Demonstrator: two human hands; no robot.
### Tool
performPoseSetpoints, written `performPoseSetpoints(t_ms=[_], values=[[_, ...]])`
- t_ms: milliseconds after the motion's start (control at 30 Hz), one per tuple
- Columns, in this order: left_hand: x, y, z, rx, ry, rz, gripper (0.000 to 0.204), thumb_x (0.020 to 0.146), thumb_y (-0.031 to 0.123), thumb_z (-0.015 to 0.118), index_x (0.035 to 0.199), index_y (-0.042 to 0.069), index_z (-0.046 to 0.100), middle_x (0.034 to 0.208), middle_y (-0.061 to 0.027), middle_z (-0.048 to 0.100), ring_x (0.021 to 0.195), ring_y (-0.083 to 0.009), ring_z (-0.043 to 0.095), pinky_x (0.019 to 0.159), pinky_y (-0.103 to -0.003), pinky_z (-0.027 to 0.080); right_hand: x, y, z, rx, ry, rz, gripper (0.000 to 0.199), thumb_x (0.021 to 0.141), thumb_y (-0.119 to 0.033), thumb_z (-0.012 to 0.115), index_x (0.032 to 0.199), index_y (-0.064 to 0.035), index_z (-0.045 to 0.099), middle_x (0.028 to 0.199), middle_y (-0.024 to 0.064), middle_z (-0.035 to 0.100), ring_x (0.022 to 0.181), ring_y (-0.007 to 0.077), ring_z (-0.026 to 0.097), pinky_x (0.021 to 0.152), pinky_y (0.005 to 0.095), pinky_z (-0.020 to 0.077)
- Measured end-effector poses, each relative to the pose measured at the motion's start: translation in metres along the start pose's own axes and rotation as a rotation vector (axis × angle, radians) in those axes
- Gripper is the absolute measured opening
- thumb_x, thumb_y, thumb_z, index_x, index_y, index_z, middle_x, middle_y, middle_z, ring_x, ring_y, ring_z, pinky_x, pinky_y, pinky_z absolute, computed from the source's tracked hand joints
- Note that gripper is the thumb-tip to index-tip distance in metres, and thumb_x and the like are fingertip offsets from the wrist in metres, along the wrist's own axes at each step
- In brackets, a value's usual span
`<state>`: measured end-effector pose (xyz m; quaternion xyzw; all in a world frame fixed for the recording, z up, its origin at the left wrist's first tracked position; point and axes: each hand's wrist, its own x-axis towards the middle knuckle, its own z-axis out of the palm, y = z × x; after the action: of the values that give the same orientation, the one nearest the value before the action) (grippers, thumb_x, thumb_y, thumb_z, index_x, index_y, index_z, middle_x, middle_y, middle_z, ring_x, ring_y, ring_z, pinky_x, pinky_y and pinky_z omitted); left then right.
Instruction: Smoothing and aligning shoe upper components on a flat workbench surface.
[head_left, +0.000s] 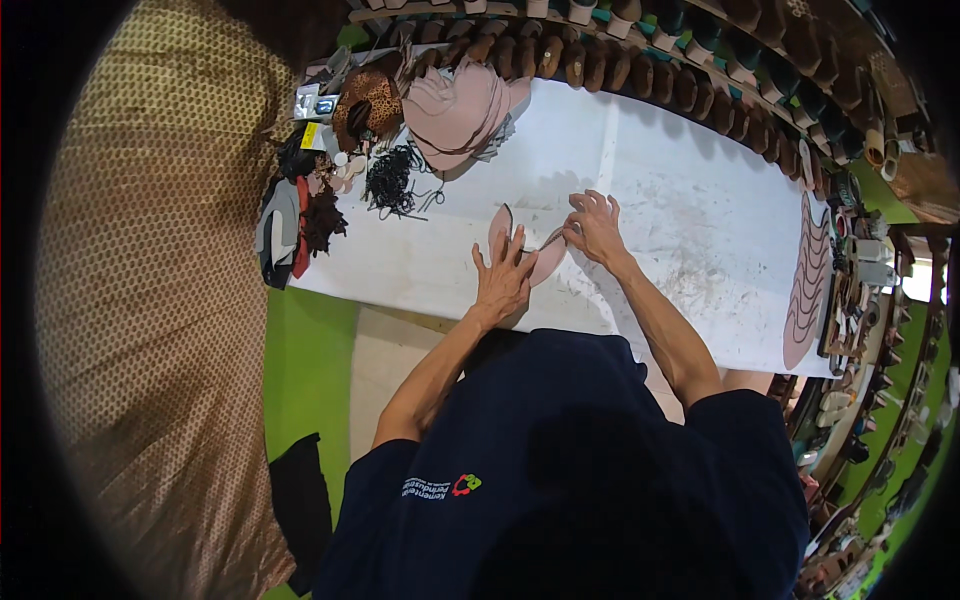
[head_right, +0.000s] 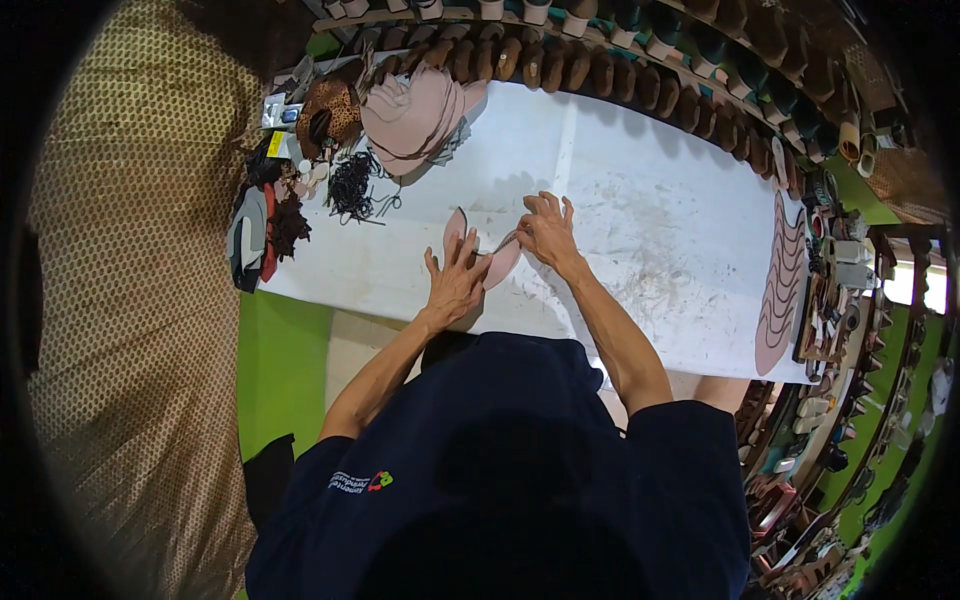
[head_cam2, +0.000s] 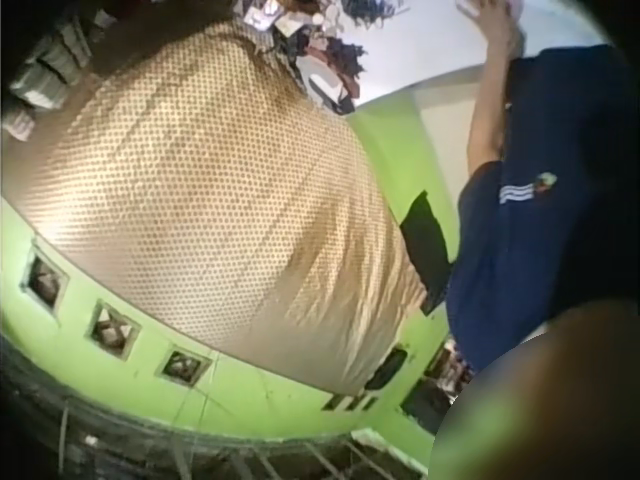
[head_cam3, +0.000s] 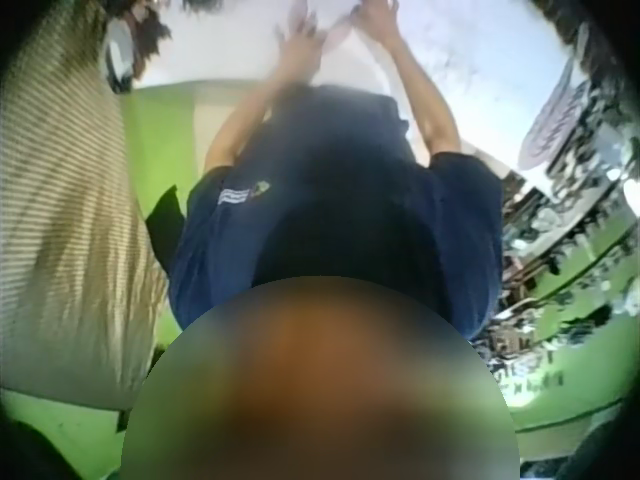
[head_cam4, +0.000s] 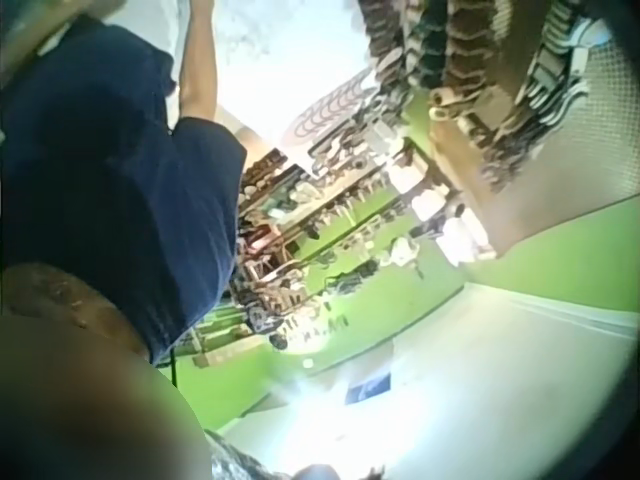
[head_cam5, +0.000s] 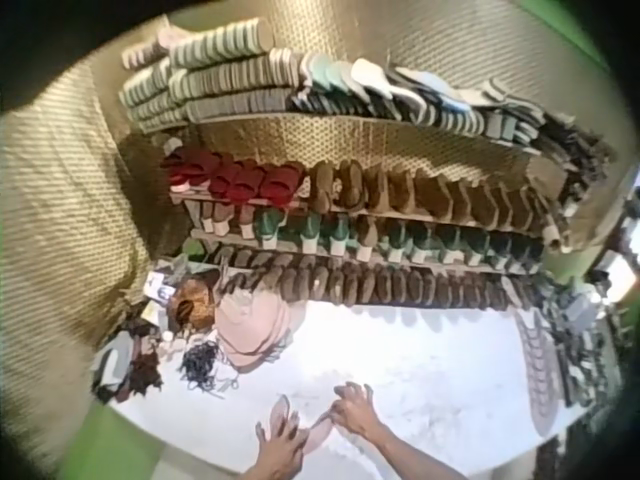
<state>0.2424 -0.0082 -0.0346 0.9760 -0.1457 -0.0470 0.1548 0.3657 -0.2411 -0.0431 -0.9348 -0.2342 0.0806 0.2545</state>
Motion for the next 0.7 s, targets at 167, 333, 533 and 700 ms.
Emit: performPoseSetpoints(t_ms=[167, 333, 533, 700], values=[[0.003, 0.001, 0.003, -0.04, 0.052, -0.001, 0.048, 0.093, 0.019, 0.069, 0.14, 0.024, 0.062, 0.175, -0.0142, 0.023, 0.16, -0.0403, 0.018, 0.111, -0.083, 0.017, 0.001, 0.001, 0.002, -0.01, -0.001, 0.011, 0.02, 0.086, -0.028, 0.074, 0.09, -0.0111, 0.082, 0.147, 0.0101, 0.058, 0.149, 0.0375, 0.038, 0.121, 0.0692, 0.0197], [0.005, 0.005, 0.006, -0.055, 0.103, -0.04, 0.045, 0.095, 0.02, 0.067, 0.139, 0.025, 0.062, 0.174, -0.0132, 0.025, 0.159, -0.0402, 0.021, 0.11, -0.083, 0.018, 0.001, -0.003, 0.001, 0.018, 0.045, -0.005, 0.017, 0.084, -0.024, 0.075, 0.088, -0.0092, 0.082, 0.142, 0.0125, 0.062, 0.146, 0.0384, 0.043, 0.12, 0.0706, 0.0217], [0.003, 0.004, 0.011, -0.027, 0.116, -0.006, 0.045, 0.095, 0.021, 0.068, 0.14, 0.025, 0.062, 0.174, -0.0121, 0.026, 0.158, -0.0401, 0.023, 0.11, -0.083, 0.018, 0.004, -0.005, -0.001, 0.008, 0.038, -0.013, 0.017, 0.084, -0.024, 0.075, 0.088, -0.0092, 0.082, 0.141, 0.0124, 0.062, 0.146, 0.0382, 0.043, 0.119, 0.0707, 0.023], [0.004, 0.008, 0.014, 0.012, 0.113, 0.007, 0.045, 0.096, 0.023, 0.068, 0.14, 0.023, 0.062, 0.173, -0.0141, 0.027, 0.156, -0.0412, 0.025, 0.109, -0.081, 0.019, 0.007, -0.005, 0.0, 0.013, 0.045, -0.021, 0.017, 0.084, -0.024, 0.075, 0.089, -0.009, 0.082, 0.141, 0.0123, 0.062, 0.146, 0.0384, 0.043, 0.119, 0.0711, 0.0238]])
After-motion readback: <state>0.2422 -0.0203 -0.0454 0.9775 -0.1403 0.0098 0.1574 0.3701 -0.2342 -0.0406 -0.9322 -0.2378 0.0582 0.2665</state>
